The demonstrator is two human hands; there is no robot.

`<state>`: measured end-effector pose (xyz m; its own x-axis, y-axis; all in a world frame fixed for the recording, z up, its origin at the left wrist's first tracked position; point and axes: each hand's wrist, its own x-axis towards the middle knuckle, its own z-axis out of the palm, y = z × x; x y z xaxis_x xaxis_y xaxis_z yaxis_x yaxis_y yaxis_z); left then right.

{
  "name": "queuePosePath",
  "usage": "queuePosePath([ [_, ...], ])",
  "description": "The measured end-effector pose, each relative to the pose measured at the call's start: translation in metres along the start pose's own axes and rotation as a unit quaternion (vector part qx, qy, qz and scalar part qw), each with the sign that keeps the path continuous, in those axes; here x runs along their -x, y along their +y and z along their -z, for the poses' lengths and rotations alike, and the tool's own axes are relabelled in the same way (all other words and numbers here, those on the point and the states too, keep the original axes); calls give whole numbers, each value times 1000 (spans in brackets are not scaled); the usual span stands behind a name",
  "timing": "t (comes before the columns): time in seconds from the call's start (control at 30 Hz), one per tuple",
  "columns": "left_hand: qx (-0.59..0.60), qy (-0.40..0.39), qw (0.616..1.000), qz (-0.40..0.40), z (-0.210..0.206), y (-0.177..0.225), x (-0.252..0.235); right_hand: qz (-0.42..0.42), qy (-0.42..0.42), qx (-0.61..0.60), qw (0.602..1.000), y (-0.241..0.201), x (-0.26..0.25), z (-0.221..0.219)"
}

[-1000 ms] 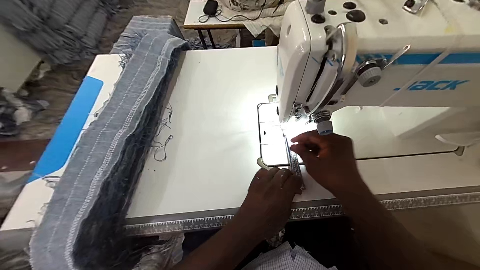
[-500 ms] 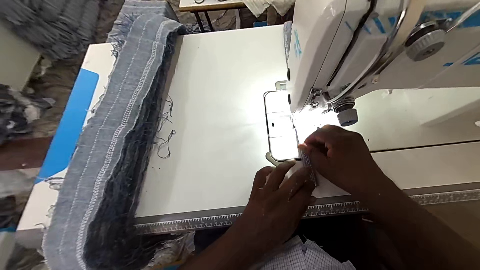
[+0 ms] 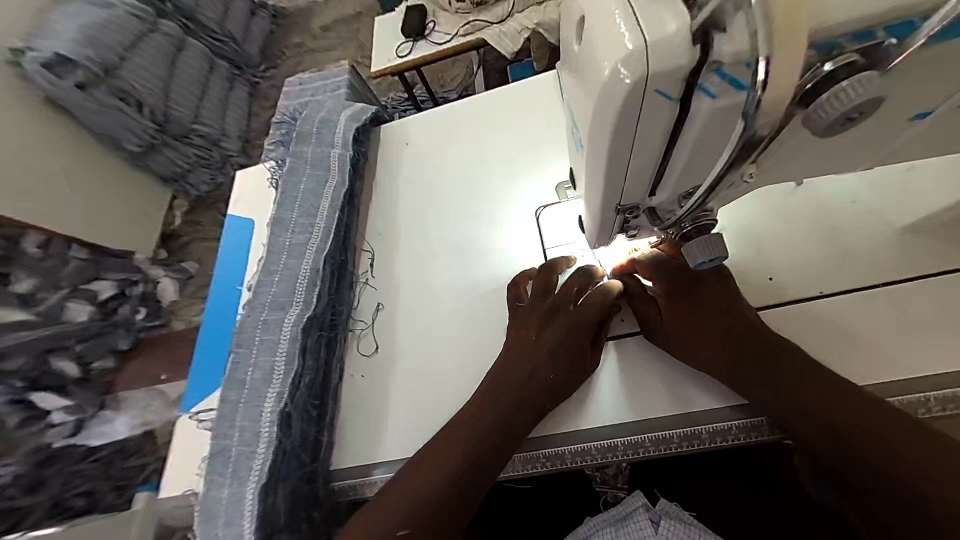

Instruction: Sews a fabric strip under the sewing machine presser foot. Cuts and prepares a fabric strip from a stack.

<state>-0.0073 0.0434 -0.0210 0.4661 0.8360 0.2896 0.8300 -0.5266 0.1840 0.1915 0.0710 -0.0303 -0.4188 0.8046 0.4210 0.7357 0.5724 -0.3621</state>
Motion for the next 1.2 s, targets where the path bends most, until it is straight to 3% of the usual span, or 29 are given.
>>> queuePosePath([
  [0.2,-24,41,999,6,-4,-1,0,53,-77,35,995,19,-7,1],
  [0.3,-29,90,995,-16,-6,-1,5,100,-49,-15,994,36,-19,4],
  [0.43,-25,88,996,-16,-7,-1,5,122,-58,13,991,42,-15,11],
  [0.63,-2,89,996,-4,-10,-1,3,47,-41,17,998,21,5,5],
  [0.83,-23,78,997,2,-6,6,1,26,-32,63,997,3,5,0],
  [0.97,-23,24,994,100,-2,47,-9,4,-49,10,999,5,9,16],
  [1.03,-50,-12,988,143,-8,63,-13,-32,18,-39,999,18,31,36],
  [1.1,-83,-27,985,146,-10,68,-15,-55,151,-38,986,38,63,71],
  [1.17,-85,-28,986,142,-9,67,-15,-93,226,54,968,72,93,115],
  [1.2,-80,-28,986,143,-9,66,-15,-125,222,103,962,92,106,133],
])
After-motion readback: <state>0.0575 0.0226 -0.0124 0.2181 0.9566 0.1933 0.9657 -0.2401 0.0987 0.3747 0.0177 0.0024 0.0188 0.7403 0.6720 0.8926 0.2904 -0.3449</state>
